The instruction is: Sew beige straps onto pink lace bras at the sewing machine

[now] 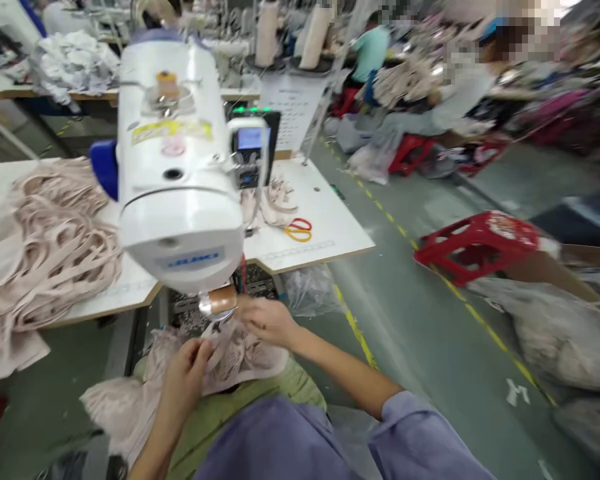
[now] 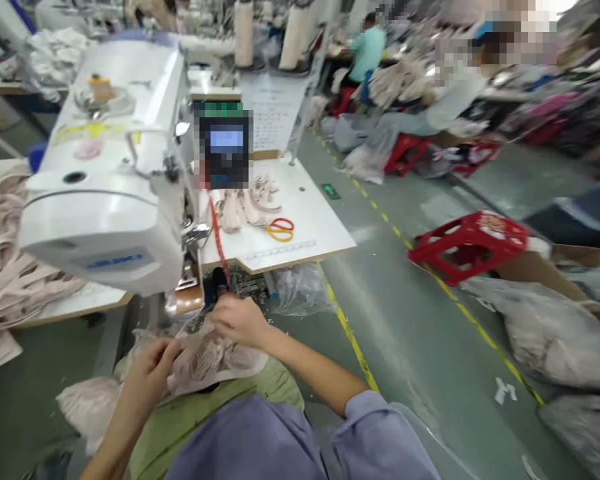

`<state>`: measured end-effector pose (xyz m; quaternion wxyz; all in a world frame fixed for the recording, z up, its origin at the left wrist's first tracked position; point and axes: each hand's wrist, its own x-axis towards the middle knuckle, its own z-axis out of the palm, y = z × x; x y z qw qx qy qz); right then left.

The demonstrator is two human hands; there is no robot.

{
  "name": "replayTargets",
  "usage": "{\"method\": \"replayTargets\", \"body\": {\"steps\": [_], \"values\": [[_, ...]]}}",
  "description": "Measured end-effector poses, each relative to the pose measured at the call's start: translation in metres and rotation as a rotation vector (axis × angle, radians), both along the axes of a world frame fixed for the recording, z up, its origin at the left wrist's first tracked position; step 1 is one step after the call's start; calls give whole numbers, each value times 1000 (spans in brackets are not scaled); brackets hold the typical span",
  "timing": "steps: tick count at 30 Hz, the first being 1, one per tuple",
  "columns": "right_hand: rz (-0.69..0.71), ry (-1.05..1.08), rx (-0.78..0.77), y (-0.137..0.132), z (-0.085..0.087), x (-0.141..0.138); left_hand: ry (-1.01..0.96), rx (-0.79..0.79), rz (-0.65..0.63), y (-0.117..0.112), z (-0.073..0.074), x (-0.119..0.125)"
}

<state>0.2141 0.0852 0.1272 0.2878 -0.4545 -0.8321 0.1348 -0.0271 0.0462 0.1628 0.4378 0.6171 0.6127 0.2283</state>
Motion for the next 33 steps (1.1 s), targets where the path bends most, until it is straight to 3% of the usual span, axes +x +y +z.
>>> {"method": "replayTargets", "body": {"steps": [2,4,7,10,13,17,18,20,23,27,33], "values": [[-354,-165,-84,42,10,50,85,53,-13,1,-13,-3],[-538,-226,-92,85,26,100,71,68,-58,0,-21,-3],[-589,-317,-185,134,48,149,-23,12,-79,-1,-18,2],[-526,-388,-275,147,56,165,-131,-61,-55,1,-4,8],[-462,-422,-316,120,51,165,-230,-113,0,2,12,9],[-434,-375,-345,36,34,153,-418,-236,71,-1,22,9],[-450,-266,-351,11,31,146,-466,-270,94,-1,24,9],[-345,-62,-380,-37,31,125,-538,-326,143,-1,26,11],[-108,53,-375,-90,40,80,-586,-371,193,-1,29,14],[-22,72,-270,-104,48,28,-610,-361,170,-4,31,16],[14,48,-238,-85,40,7,-392,-201,32,-7,39,15]]}}
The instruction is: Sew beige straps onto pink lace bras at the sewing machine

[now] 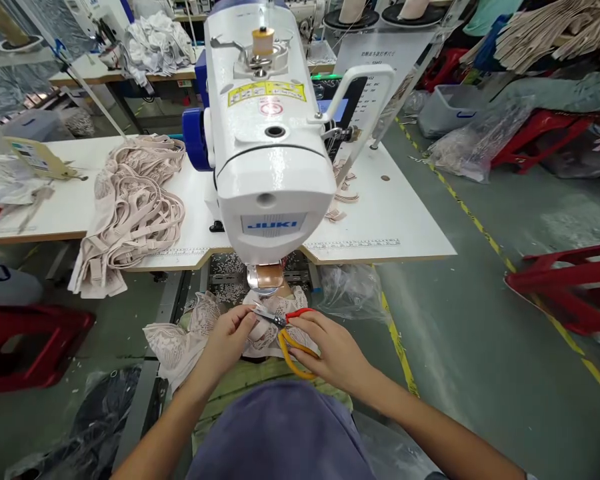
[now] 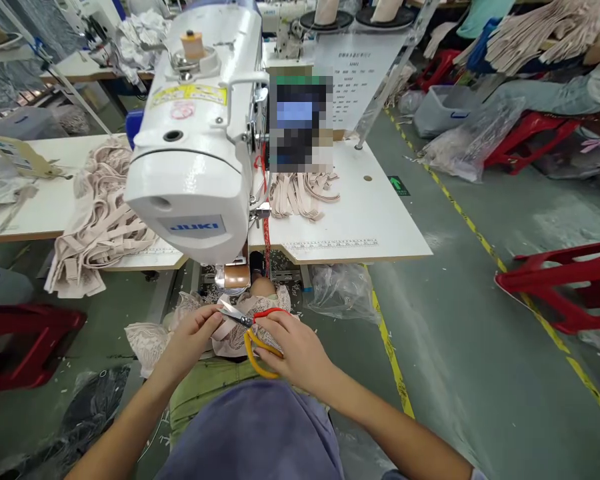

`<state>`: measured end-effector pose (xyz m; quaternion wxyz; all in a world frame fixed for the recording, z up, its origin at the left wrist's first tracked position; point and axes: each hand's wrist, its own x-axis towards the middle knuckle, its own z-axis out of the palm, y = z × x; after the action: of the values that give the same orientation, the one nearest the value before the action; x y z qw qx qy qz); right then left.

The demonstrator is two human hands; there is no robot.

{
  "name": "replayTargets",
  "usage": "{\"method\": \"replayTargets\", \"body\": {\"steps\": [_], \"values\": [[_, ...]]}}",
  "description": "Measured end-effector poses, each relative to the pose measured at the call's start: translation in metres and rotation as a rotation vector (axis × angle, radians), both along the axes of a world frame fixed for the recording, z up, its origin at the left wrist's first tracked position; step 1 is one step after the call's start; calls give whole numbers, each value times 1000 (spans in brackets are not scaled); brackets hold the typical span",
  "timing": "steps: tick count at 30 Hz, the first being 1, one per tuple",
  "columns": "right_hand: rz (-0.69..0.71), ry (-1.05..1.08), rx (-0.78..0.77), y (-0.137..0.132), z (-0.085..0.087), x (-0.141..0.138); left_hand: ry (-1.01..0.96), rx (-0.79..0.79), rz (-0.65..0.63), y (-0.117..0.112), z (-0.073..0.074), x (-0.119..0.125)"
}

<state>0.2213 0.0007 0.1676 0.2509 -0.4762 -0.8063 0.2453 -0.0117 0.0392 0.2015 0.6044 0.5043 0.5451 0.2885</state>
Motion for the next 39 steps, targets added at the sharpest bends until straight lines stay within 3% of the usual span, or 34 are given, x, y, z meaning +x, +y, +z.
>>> {"method": "replayTargets", "body": {"steps": [3,5,9,15,22,32,36,39], "values": [[43,39,-37,3,-3,-1,54,47,-10,0,3,1],[44,81,-93,1,-5,1,-1,-8,14,1,3,1],[-73,202,-140,-10,-13,4,-98,-102,8,6,2,-2],[-126,272,-196,-21,-18,-5,17,-13,-44,12,0,-9],[-108,298,-212,-8,-19,-22,155,104,-128,15,2,-12],[-114,340,-280,-8,-18,-18,178,80,-93,16,2,-14],[-180,328,-269,-16,-22,-9,224,180,-55,18,4,-11],[-193,251,-287,-14,-28,13,385,354,-47,23,3,-14]]}}
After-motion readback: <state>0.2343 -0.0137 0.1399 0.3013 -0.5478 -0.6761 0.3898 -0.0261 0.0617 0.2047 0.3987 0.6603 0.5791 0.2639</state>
